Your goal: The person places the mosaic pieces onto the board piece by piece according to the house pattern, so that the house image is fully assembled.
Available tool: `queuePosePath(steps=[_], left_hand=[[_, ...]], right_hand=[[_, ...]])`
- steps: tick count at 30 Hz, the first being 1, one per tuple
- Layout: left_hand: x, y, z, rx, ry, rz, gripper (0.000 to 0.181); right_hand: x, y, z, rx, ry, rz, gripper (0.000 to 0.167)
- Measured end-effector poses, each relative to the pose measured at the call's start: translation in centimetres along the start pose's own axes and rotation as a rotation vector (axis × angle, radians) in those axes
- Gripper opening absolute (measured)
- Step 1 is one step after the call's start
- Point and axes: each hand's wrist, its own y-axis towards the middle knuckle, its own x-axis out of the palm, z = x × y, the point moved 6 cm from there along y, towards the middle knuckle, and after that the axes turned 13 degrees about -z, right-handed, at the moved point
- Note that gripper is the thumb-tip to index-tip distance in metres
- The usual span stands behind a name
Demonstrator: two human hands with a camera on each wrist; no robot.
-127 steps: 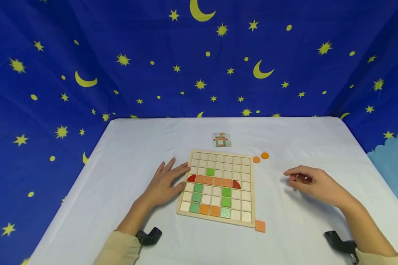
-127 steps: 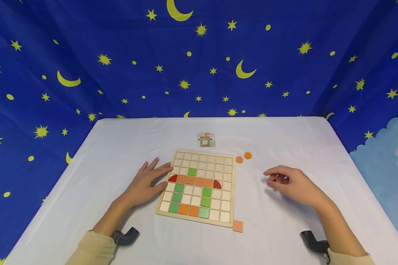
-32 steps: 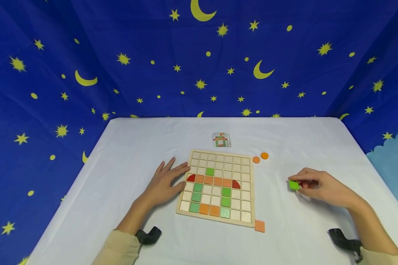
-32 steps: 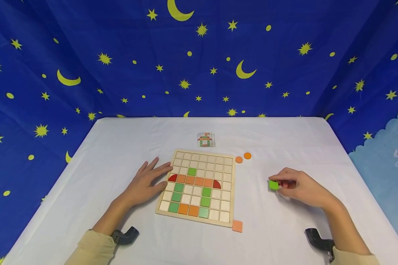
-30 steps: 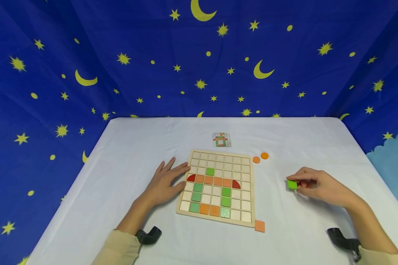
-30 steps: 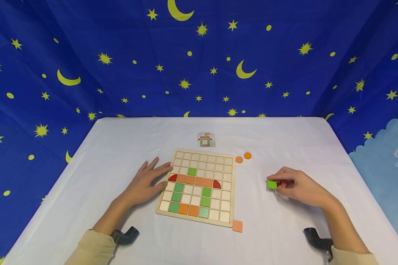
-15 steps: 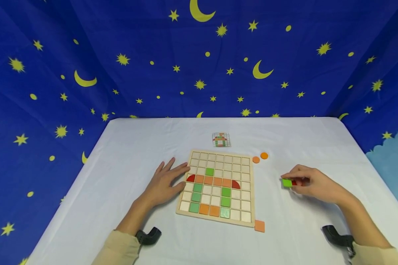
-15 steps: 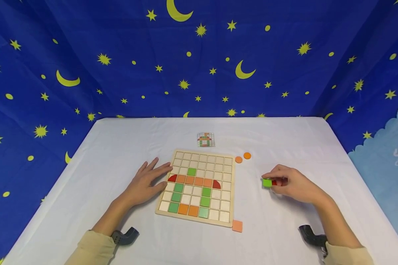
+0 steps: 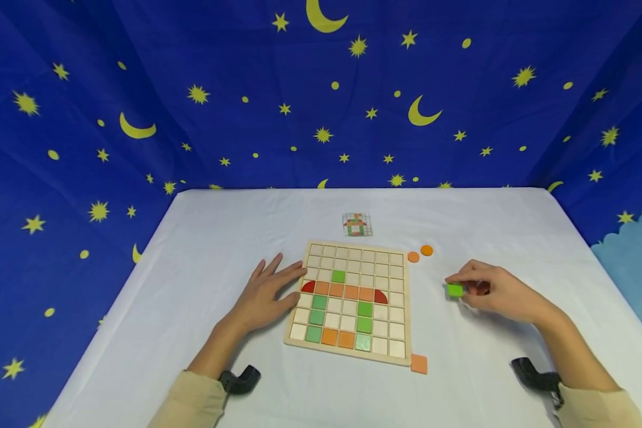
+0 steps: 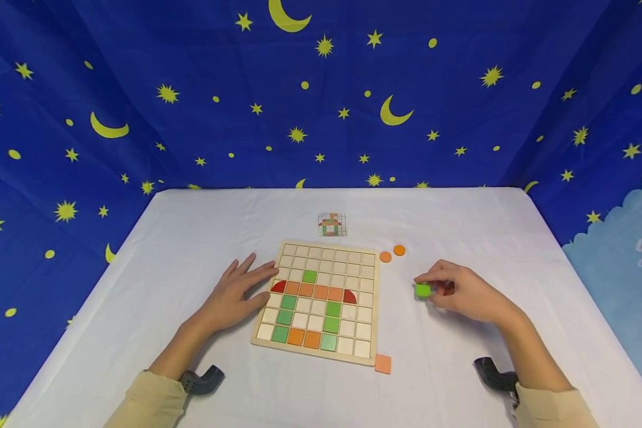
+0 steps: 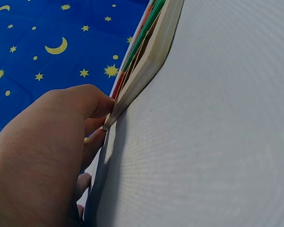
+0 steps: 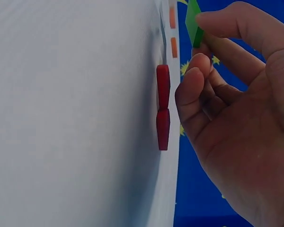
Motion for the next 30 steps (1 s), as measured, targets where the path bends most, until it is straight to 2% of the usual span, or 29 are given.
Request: queuePosePath(steps=[30], left_hand=[[0.3, 0.0, -0.2, -0.006, 0.003, 0.003, 0.049]], right_hand=[[0.6, 2.4, -1.7, -0.026, 0.003, 0.019, 0.037]])
